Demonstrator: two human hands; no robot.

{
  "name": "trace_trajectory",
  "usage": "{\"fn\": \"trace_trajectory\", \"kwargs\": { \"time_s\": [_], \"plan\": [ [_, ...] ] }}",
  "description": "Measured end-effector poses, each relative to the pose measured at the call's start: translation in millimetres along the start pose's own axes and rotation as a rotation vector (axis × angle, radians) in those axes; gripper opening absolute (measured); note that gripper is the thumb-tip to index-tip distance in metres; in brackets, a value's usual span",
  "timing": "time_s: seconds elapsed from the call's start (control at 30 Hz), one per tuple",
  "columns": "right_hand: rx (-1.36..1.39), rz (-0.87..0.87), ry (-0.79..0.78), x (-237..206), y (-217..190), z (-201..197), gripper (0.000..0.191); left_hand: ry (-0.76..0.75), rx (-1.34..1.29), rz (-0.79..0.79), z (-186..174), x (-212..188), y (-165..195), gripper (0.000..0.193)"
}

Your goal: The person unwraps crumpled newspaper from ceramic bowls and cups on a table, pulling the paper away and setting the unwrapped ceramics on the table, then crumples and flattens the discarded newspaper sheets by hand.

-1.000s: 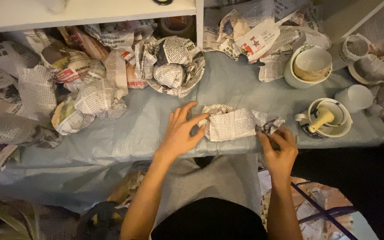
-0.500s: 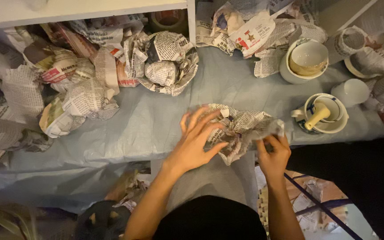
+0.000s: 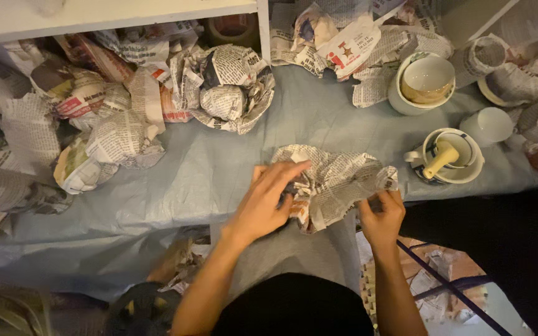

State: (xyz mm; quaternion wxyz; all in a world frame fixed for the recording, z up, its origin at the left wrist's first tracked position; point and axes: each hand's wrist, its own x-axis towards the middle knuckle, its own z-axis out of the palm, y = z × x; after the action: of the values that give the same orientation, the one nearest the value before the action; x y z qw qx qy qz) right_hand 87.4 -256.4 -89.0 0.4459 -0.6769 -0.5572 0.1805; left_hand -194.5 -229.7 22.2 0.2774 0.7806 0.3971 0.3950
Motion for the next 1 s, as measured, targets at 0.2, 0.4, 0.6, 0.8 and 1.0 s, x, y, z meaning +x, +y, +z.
{"fn": "trace_trajectory", "kwargs": {
  "time_s": [0.2, 0.4, 0.6, 0.8, 1.0],
  "plan": [
    [-0.05, -0.134, 0.002, -0.3, 1.6, -3.4, 0.01, 0.021, 0.112, 0.043, -15.9, -10.0, -1.4, 0.058],
    [0.132, -0.071, -0.013, -4.2, 1.3, -5.8, 0.016, 0.079, 0.259, 0.019, -38.6, -40.9, -11.3, 0.04],
    [0.58, -0.379, 0.237, -18.2, -19.2, -17.1, 0.031, 0.167, 0.32, 0.004, -46.7, -71.6, -13.7, 0.031],
    [0.156, -0.721, 0.054, 1.8, -108.3, -58.7, 0.031, 0.164, 0.318, -0.07, -56.0, -79.4, -18.4, 0.03],
    [-0.261, -0.803, -0.483, 47.0, -180.4, -58.4, 0.041, 0.283, 0.186, -0.294, -45.0, -69.8, -26.4, 0.014]
  ]
}}
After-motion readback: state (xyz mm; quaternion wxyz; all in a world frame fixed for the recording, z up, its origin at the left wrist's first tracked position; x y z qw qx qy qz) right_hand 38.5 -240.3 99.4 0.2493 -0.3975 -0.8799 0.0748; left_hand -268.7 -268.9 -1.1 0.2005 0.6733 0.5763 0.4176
